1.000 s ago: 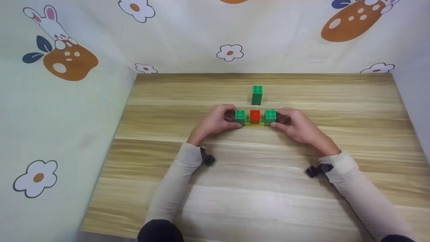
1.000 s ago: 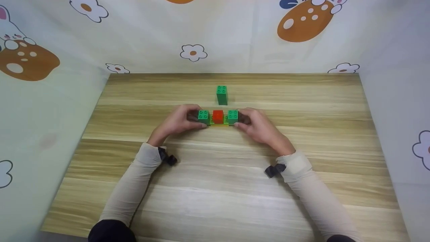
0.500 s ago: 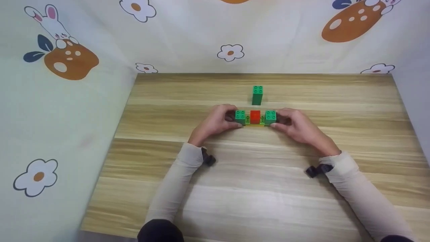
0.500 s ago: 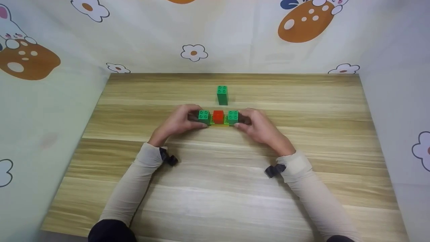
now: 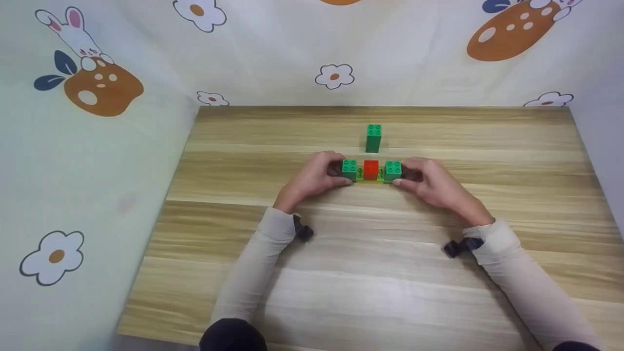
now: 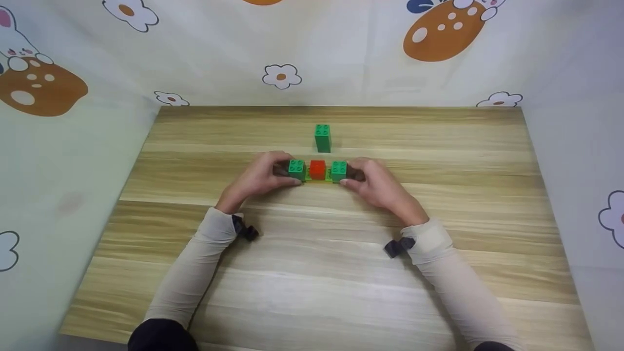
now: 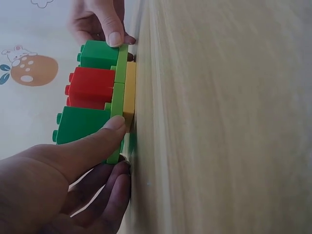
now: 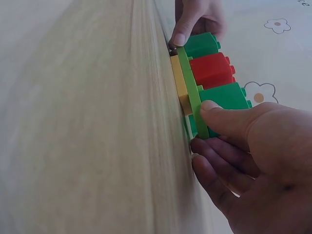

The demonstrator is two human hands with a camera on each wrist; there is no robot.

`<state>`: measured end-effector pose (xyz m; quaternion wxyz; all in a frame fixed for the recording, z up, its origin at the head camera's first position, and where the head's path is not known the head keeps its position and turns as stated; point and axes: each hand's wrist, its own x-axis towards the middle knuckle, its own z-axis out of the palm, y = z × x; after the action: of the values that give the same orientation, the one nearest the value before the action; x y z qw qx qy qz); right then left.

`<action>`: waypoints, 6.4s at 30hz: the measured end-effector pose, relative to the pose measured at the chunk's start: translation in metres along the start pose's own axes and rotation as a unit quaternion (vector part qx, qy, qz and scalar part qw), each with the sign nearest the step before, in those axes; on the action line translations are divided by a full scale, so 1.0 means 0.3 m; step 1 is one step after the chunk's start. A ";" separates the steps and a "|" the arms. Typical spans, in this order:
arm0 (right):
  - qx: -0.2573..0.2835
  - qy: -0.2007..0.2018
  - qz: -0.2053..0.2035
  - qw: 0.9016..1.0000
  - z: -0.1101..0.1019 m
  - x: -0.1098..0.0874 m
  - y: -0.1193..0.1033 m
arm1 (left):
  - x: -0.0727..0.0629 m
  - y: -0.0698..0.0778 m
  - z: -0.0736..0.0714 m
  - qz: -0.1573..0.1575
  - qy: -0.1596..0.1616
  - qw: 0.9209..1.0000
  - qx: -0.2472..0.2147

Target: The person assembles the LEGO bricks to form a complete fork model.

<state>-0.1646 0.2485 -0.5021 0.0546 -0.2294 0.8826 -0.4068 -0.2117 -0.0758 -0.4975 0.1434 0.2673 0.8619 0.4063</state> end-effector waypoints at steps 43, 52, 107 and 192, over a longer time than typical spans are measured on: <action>-0.011 -0.005 0.005 1.000 -0.005 0.000 0.010 | 0.189 0.083 -0.010 -0.023 0.100 0.984 -0.147; -0.016 -0.001 -0.006 1.000 -0.002 0.003 0.007 | 0.218 0.089 0.020 -0.009 0.112 0.983 -0.143; 0.097 0.154 0.000 0.983 -0.174 -0.033 -0.024 | 0.121 0.031 0.066 0.027 0.074 0.972 -0.221; 0.117 0.126 -0.011 0.985 -0.145 -0.023 -0.014 | 0.077 0.044 0.049 0.079 0.108 0.930 -0.342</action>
<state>-0.1694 0.2794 -0.4708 -0.0347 -0.1782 0.8262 -0.5334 -0.2192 -0.0465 -0.4972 0.1000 0.2237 0.6572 0.7128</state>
